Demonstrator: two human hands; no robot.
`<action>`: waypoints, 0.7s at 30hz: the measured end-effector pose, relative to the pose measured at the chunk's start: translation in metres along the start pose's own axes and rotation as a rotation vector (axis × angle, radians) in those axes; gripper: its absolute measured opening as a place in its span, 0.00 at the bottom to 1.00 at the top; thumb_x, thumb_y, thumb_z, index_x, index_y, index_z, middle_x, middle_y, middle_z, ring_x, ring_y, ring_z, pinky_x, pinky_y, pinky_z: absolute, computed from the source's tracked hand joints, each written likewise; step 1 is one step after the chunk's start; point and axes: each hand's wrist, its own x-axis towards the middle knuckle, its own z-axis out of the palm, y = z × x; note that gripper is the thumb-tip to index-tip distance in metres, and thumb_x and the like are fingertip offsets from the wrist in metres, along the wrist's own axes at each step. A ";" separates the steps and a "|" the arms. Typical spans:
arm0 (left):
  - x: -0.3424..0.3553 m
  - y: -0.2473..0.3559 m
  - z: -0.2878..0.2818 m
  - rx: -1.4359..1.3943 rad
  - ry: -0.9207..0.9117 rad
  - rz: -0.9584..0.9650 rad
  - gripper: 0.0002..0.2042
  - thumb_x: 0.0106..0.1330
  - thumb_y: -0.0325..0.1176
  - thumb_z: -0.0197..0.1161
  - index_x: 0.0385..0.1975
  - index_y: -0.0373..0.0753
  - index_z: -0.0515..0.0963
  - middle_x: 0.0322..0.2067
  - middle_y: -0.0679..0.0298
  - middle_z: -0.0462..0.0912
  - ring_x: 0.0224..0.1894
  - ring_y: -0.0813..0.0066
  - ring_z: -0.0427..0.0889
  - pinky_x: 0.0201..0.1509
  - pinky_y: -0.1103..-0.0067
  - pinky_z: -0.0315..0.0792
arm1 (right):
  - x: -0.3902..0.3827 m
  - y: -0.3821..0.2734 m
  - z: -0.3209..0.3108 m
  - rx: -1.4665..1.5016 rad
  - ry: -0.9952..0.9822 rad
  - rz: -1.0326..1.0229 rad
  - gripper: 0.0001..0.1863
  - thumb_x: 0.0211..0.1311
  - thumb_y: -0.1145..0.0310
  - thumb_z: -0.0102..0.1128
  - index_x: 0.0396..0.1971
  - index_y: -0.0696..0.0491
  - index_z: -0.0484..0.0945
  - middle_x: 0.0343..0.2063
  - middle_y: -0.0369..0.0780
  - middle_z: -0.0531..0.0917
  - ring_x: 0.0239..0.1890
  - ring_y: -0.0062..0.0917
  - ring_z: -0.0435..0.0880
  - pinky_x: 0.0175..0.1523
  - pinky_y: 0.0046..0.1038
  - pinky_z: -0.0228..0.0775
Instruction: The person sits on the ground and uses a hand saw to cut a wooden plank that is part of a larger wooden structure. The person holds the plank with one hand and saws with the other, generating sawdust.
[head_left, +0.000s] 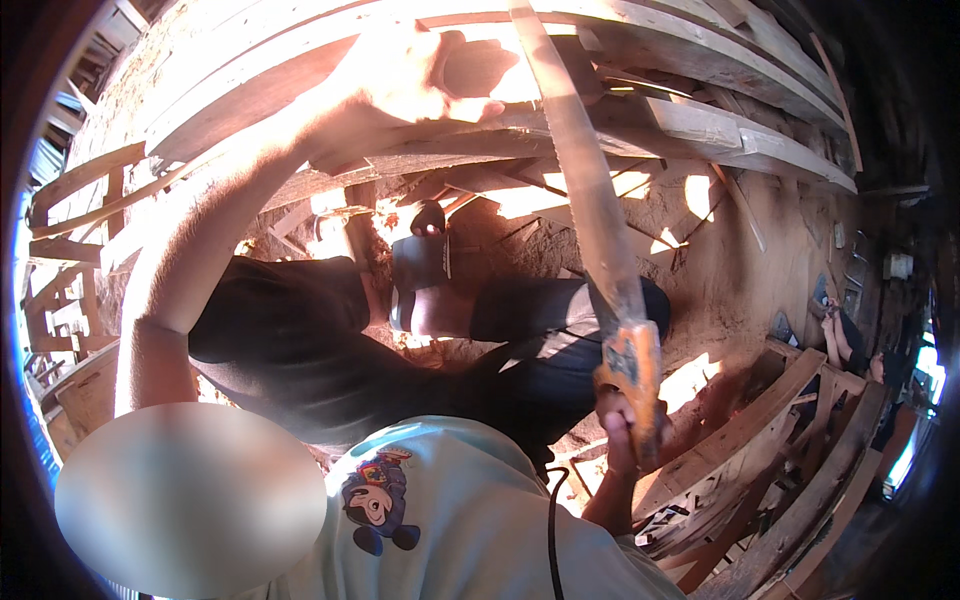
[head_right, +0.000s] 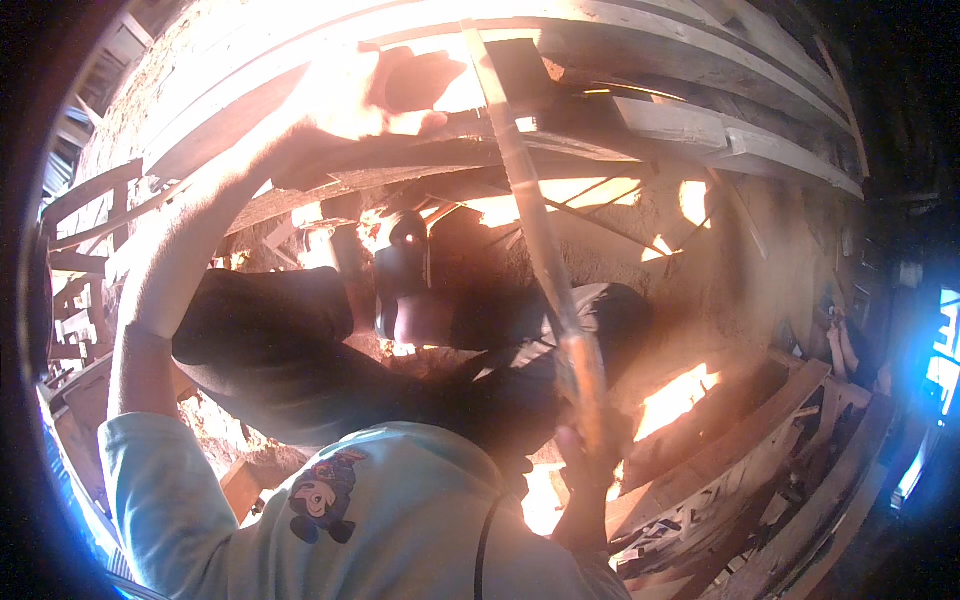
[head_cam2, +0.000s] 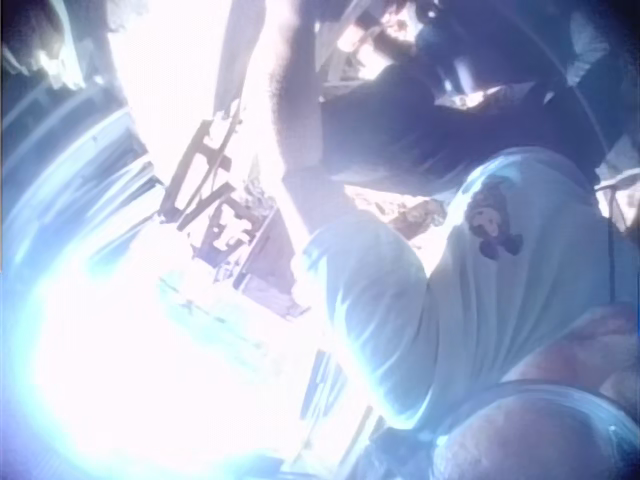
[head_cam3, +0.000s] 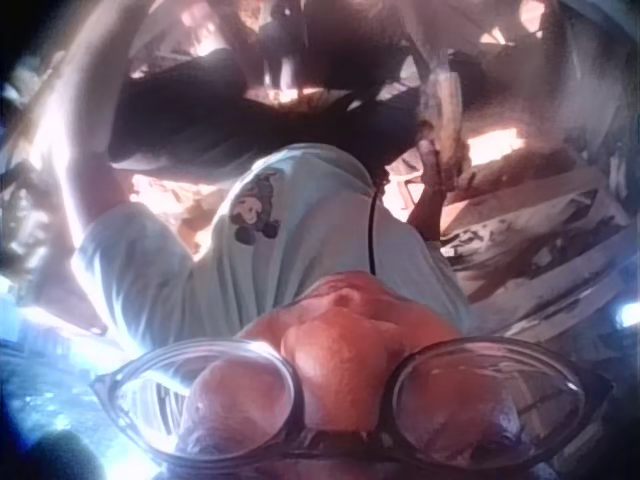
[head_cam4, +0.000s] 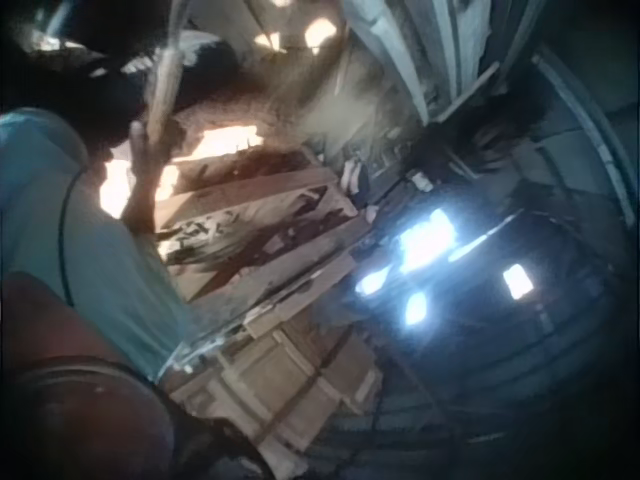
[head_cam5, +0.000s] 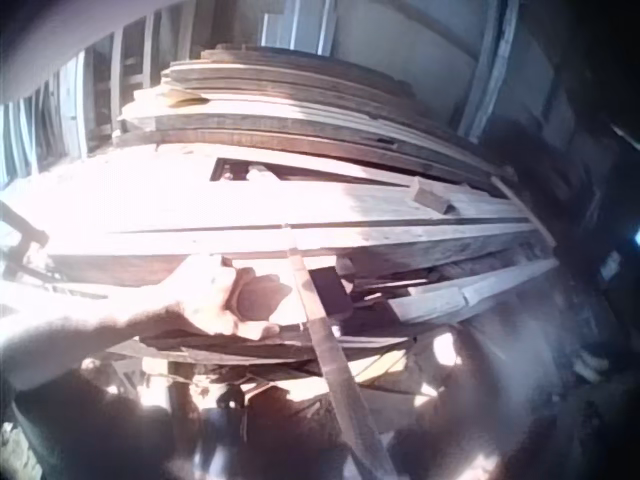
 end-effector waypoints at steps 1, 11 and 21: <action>0.001 0.002 -0.001 -0.003 -0.010 -0.015 0.35 0.55 0.70 0.68 0.44 0.41 0.83 0.22 0.61 0.83 0.27 0.63 0.85 0.38 0.69 0.81 | 0.000 -0.004 -0.001 0.100 0.087 0.279 0.11 0.56 0.73 0.64 0.37 0.57 0.74 0.32 0.36 0.77 0.31 0.23 0.76 0.40 0.25 0.69; 0.007 0.021 -0.017 0.033 -0.136 -0.155 0.37 0.55 0.72 0.67 0.47 0.40 0.81 0.22 0.57 0.83 0.30 0.61 0.85 0.41 0.67 0.80 | 0.052 -0.030 0.026 0.158 -0.056 0.129 0.10 0.63 0.79 0.64 0.39 0.54 0.72 0.32 0.38 0.78 0.28 0.19 0.75 0.30 0.22 0.68; -0.005 0.016 -0.005 0.062 -0.023 -0.084 0.38 0.58 0.70 0.66 0.52 0.38 0.78 0.33 0.47 0.83 0.43 0.53 0.83 0.53 0.62 0.77 | 0.050 -0.060 0.037 0.010 0.044 -0.021 0.09 0.59 0.79 0.70 0.36 0.58 0.78 0.28 0.40 0.80 0.28 0.22 0.79 0.32 0.22 0.70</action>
